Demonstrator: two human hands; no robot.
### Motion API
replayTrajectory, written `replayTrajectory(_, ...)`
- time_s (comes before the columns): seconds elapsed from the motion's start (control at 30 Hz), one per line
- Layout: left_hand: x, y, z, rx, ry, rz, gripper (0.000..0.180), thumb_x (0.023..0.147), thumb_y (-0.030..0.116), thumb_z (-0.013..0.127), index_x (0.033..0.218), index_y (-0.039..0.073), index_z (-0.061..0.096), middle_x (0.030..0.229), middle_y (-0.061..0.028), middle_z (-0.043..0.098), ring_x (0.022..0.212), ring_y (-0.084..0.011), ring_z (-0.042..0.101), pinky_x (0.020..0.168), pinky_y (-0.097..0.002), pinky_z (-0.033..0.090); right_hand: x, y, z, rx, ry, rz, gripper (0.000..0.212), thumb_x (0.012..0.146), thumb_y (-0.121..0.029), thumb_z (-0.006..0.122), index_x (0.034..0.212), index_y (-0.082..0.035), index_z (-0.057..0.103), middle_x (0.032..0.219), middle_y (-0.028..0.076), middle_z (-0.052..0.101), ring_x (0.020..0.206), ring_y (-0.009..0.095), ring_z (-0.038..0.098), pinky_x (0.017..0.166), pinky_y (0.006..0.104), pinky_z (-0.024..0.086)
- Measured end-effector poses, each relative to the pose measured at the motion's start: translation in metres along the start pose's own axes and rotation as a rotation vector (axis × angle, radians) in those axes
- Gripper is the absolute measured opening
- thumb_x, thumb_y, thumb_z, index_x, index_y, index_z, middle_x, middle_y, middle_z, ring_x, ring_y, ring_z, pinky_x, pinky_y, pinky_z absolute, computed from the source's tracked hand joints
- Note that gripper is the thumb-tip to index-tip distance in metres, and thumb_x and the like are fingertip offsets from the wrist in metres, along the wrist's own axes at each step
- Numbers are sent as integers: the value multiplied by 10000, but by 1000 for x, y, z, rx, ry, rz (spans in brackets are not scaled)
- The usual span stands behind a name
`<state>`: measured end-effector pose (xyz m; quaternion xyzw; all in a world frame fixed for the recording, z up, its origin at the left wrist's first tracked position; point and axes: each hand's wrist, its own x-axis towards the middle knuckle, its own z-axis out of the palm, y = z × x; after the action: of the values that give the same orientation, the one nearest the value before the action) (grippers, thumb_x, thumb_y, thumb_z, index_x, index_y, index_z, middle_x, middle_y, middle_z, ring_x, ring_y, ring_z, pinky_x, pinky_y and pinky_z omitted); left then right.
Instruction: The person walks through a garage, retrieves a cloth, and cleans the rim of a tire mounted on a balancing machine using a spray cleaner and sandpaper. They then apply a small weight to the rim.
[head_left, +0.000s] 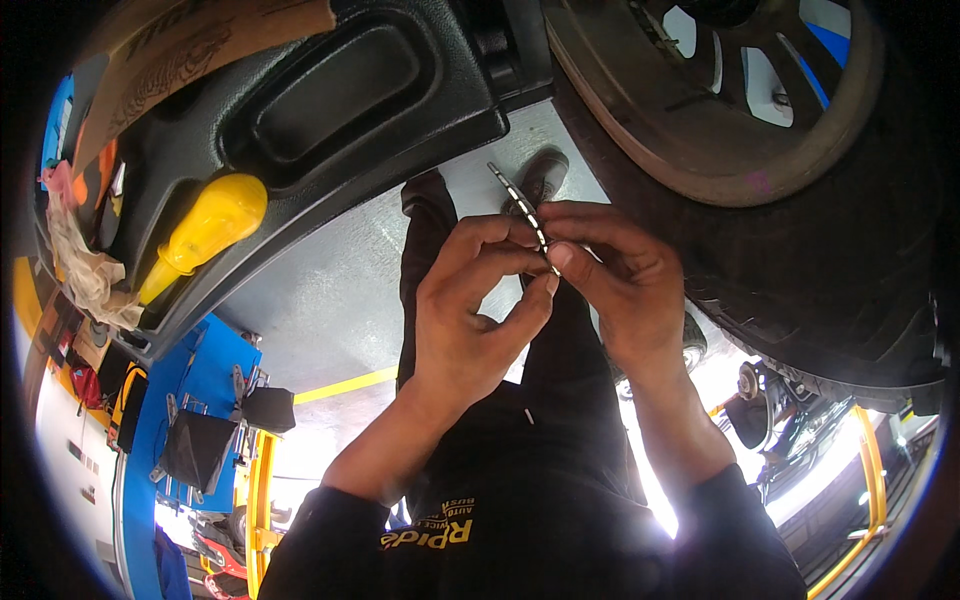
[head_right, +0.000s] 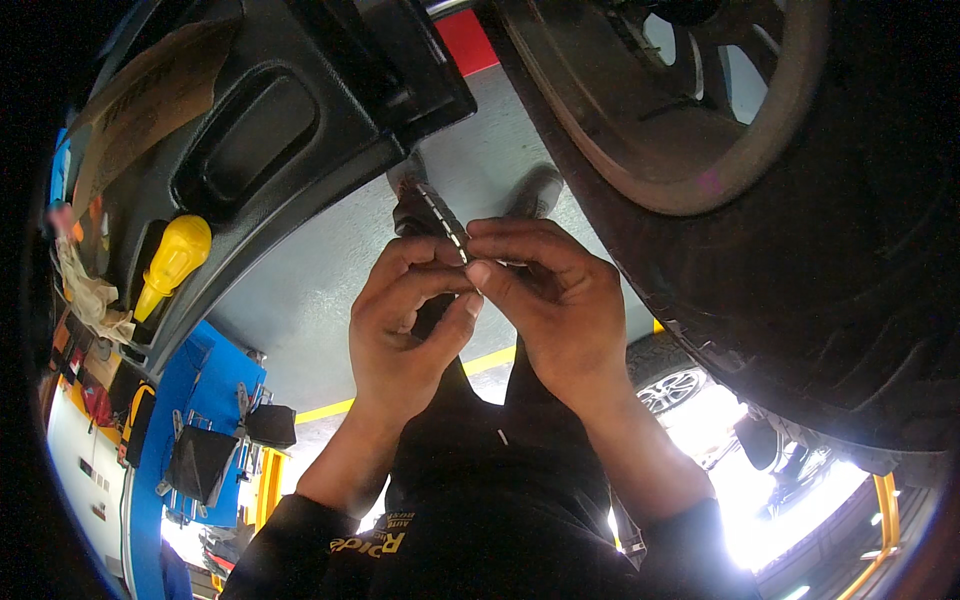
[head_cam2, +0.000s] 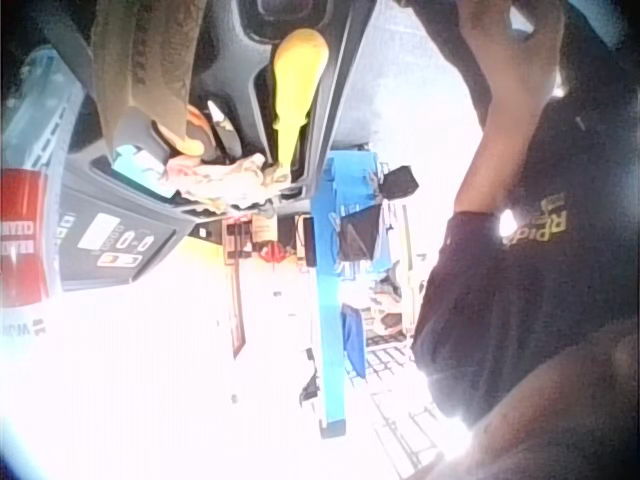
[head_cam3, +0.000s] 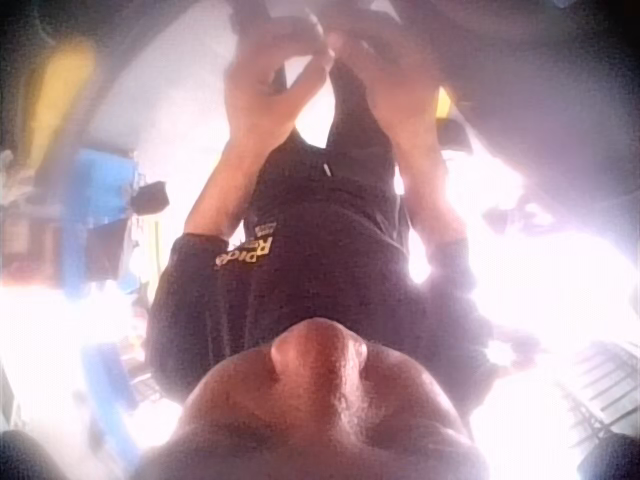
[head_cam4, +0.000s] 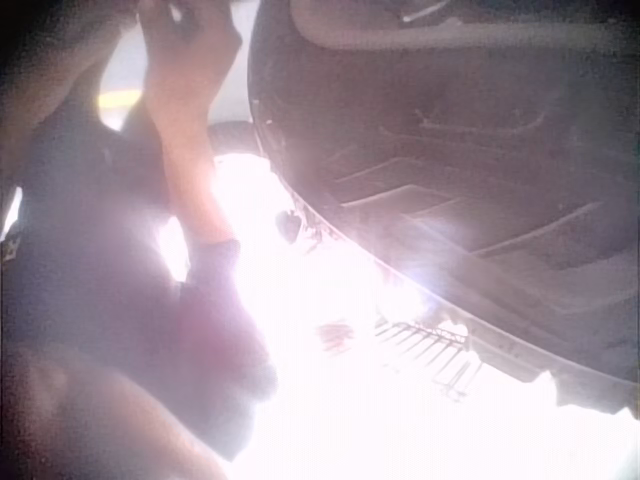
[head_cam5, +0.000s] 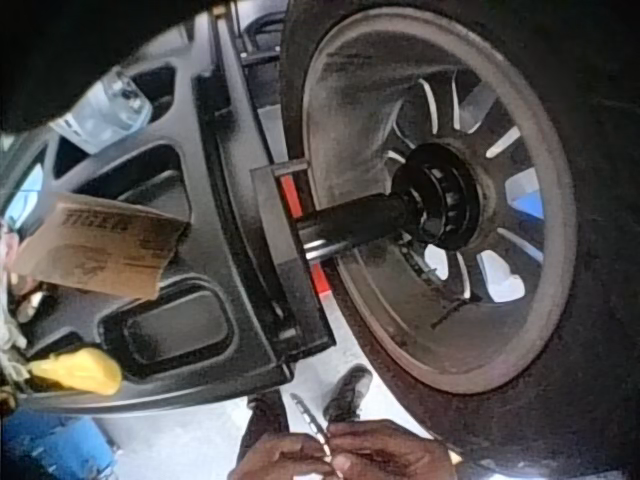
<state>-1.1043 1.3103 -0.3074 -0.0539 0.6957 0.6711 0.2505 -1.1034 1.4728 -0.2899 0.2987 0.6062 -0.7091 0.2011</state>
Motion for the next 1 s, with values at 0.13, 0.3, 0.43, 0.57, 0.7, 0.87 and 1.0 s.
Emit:
replayTrajectory(0.13, -1, -3, 0, -13, -3, -8, 157, 841, -73, 704, 994, -37, 713, 1176, -103, 578, 1103, -193, 628, 936, -307, 516, -1, 1, 2, 4, 10, -19, 212, 904, 1, 720, 1115, 11, 703, 1200, 133, 666, 1050, 164, 681, 869, 253, 580)
replayTrajectory(0.3, -2, -3, -1, -20, -4, -19, 147, 856, -63, 703, 1000, -36, 716, 1181, -103, 579, 1122, -192, 623, 952, -309, 511, 0, 2, 2, 3, 5, -14, 205, 905, -5, 722, 1110, 10, 705, 1198, 130, 667, 1051, 163, 682, 868, 251, 579)
replayTrajectory(0.43, -2, -2, -2, -12, -15, -28, 141, 865, -54, 707, 1004, -32, 721, 1178, -100, 582, 1118, -187, 623, 960, -309, 505, 0, 4, 1, 13, 5, -3, 213, 904, -9, 724, 1116, 6, 706, 1197, 127, 668, 1052, 163, 682, 870, 250, 579)
replayTrajectory(0.57, -1, -3, -2, -12, -12, -34, 131, 869, -49, 707, 997, -28, 725, 1168, -97, 586, 1117, -185, 623, 960, -307, 501, 1, 3, 2, 22, 10, 3, 216, 906, -11, 722, 1121, 2, 707, 1199, 127, 670, 1053, 164, 683, 873, 247, 580)
replayTrajectory(0.7, -1, -2, -2, -18, -4, -34, 126, 867, -50, 707, 989, -27, 725, 1165, -97, 589, 1110, -185, 624, 951, -304, 499, 1, 2, 2, 21, 9, 17, 218, 907, -8, 721, 1124, 3, 706, 1198, 129, 670, 1057, 164, 681, 878, 249, 577)
replayTrajectory(0.87, -1, -3, -1, -29, 1, -28, 122, 865, -61, 698, 980, -27, 722, 1165, -99, 593, 1094, -182, 631, 942, -303, 499, 2, 4, 2, 10, 9, -9, 215, 906, -6, 722, 1119, 5, 707, 1197, 128, 671, 1063, 164, 677, 883, 256, 573)
replayTrajectory(1.0, -2, -6, -2, -35, 12, -29, 126, 869, -69, 687, 984, -28, 718, 1162, -99, 595, 1100, -181, 631, 948, -297, 495, 1, 6, 3, 22, 16, -12, 208, 903, -7, 725, 1110, 6, 708, 1195, 124, 671, 1063, 162, 675, 885, 255, 571)
